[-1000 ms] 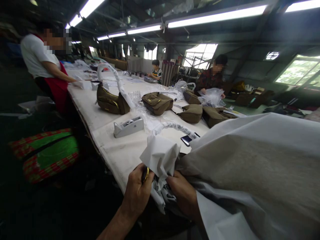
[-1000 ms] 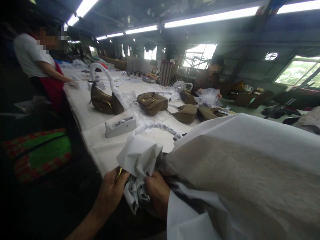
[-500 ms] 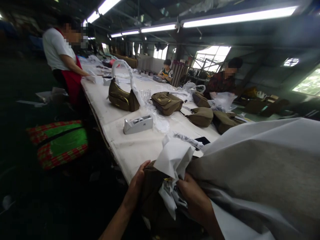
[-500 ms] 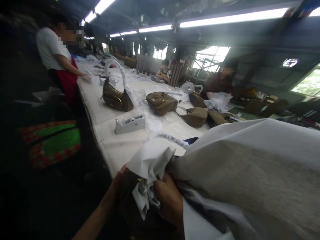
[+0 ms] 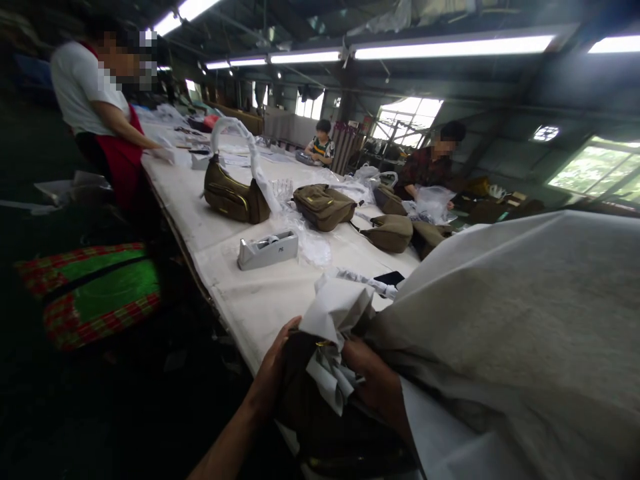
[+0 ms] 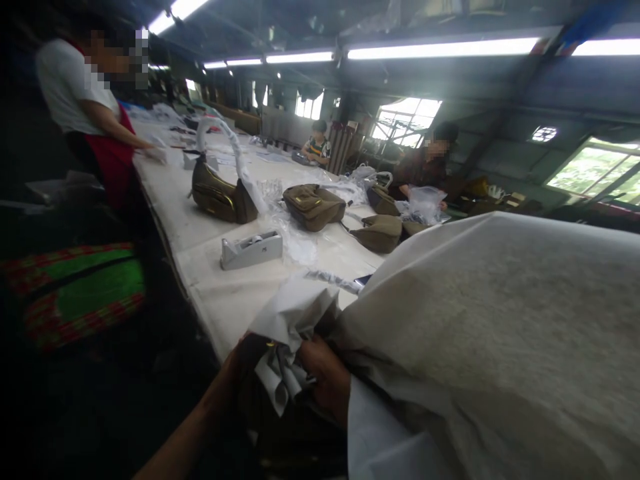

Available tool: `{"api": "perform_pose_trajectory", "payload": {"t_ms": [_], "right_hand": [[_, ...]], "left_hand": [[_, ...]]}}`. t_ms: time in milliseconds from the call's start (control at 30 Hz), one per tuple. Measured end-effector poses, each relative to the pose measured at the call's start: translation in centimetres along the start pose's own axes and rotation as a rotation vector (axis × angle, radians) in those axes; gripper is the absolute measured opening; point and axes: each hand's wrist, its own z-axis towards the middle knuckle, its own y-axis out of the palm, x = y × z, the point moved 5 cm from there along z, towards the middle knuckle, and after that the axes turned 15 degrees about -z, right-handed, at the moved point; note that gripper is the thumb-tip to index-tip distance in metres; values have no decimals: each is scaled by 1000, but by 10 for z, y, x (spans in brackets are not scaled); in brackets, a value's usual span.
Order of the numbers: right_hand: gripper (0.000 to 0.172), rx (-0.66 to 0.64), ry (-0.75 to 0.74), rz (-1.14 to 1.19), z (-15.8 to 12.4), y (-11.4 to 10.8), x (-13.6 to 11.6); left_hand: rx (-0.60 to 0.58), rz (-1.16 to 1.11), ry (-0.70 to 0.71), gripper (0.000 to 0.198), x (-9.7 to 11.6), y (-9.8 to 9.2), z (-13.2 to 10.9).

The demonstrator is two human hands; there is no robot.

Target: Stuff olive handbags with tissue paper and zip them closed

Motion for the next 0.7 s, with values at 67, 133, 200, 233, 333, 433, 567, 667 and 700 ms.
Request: {"api": "perform_pose_trajectory", "payload": {"t_ms": [67,133,200,233,333,433,567,667,700], "right_hand": [[42,-1,89,87,-1,1,-4],[36,29,2,-16,-9,-6,-18],[27,162,-102,-308,-22,-24,-35],[25,270,-149,-478,-27,-35,-44],[39,573,-326,-796,-35,-62,-73],[65,504,-455,-827,-20,-63,-78],[40,317,-383,-803,-14,-54,-50],[17,133,-383,-798,-28,-44,-31],[18,78,-397,-792,-32,-40,-28]], "left_hand": [[-72,131,100,70,21,11,-7],[-144,300,172,75,39,26,-13],[-153,417,206,66,52,38,-15],[-146,443,216,58,55,42,-14],[-141,441,212,48,56,50,-13],[-83,436,172,50,51,47,-13],[61,419,145,44,48,37,-15],[43,377,147,40,49,40,-14],[23,367,148,39,49,42,-13]]}}
